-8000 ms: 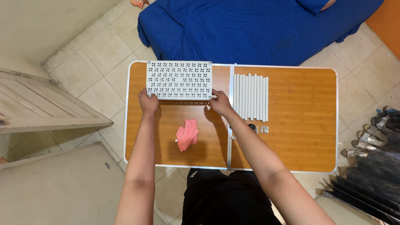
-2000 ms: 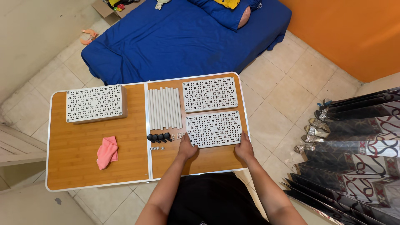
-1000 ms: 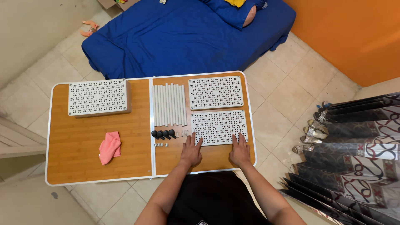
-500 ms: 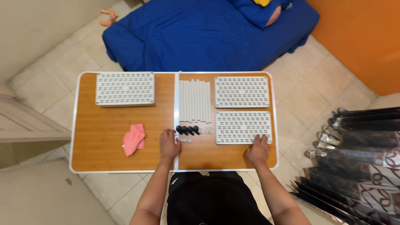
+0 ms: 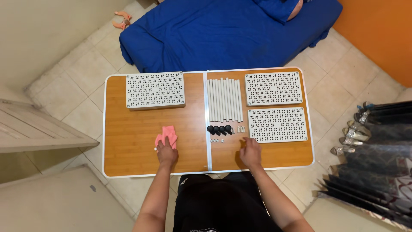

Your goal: The person assembles small black and white plastic components on a wooden table. They pick up black caps and white connectors, attach them together, and place the assembled units in a row. The person also moves white rods and perforated white trays around the workspace.

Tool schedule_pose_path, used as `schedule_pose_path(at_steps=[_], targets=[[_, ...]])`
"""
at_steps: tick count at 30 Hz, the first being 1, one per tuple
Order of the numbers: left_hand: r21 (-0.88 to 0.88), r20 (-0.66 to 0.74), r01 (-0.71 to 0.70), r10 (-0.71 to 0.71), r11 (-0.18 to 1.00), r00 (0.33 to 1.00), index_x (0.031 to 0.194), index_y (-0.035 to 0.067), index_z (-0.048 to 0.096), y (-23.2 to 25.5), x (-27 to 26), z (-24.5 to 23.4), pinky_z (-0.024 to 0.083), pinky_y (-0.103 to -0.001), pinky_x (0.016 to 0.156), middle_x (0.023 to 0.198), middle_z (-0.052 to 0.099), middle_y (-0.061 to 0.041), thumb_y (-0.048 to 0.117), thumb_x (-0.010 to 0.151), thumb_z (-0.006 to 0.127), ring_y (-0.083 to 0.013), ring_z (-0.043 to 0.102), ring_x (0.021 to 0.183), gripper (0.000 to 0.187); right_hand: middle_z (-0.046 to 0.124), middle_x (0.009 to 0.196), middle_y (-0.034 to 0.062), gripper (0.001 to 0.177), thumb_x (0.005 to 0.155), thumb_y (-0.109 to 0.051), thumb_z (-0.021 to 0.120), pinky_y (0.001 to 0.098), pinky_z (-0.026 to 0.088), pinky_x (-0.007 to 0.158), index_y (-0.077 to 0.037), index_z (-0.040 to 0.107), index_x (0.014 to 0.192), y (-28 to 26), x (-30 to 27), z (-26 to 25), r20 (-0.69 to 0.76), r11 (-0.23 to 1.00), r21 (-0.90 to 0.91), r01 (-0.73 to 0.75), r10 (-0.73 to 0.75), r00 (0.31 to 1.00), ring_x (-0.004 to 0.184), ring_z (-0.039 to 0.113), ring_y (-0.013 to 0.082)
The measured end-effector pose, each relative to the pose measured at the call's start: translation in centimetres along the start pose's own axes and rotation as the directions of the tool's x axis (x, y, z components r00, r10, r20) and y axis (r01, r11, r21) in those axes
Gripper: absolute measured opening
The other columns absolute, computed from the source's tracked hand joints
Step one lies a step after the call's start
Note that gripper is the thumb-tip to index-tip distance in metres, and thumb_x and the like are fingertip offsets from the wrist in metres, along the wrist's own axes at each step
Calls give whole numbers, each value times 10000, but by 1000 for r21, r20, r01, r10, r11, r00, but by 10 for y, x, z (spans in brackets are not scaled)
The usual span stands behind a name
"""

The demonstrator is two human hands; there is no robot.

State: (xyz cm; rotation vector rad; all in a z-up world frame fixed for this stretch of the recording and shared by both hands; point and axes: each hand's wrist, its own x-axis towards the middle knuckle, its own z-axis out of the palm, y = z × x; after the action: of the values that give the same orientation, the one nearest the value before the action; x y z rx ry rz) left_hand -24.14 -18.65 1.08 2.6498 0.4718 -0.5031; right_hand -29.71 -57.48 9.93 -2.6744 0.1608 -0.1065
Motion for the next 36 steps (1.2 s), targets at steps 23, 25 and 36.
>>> schedule_pose_path(at_steps=[23,25,36], targets=[[-219,-341,-159,77,963,937,1532,41,353,9,-23,-42,348,-524,1162,1562,295,-320,236,786,756,-486,319,1443,870,708,1143,123,289,896,-74,562,404,536,955,-73,702,1149,-12,25,8,463,964,262,-38,-91,882,1043,688,294],[-196,-419,-237,137,952,898,1554,8,337,3,-9,-63,344,-531,1163,1568,297,-340,229,823,743,-503,314,1442,865,723,1161,125,333,909,-93,587,406,527,964,-56,659,1232,-18,44,9,393,951,308,0,-127,911,1067,682,294],[-273,-375,-167,55,947,925,1564,-30,254,-21,103,-155,335,-525,1164,1575,257,-333,214,841,746,-500,280,1451,909,731,1092,112,320,953,-166,600,333,548,871,-21,672,1228,-64,137,57,477,782,493,-381,123,870,983,696,198]])
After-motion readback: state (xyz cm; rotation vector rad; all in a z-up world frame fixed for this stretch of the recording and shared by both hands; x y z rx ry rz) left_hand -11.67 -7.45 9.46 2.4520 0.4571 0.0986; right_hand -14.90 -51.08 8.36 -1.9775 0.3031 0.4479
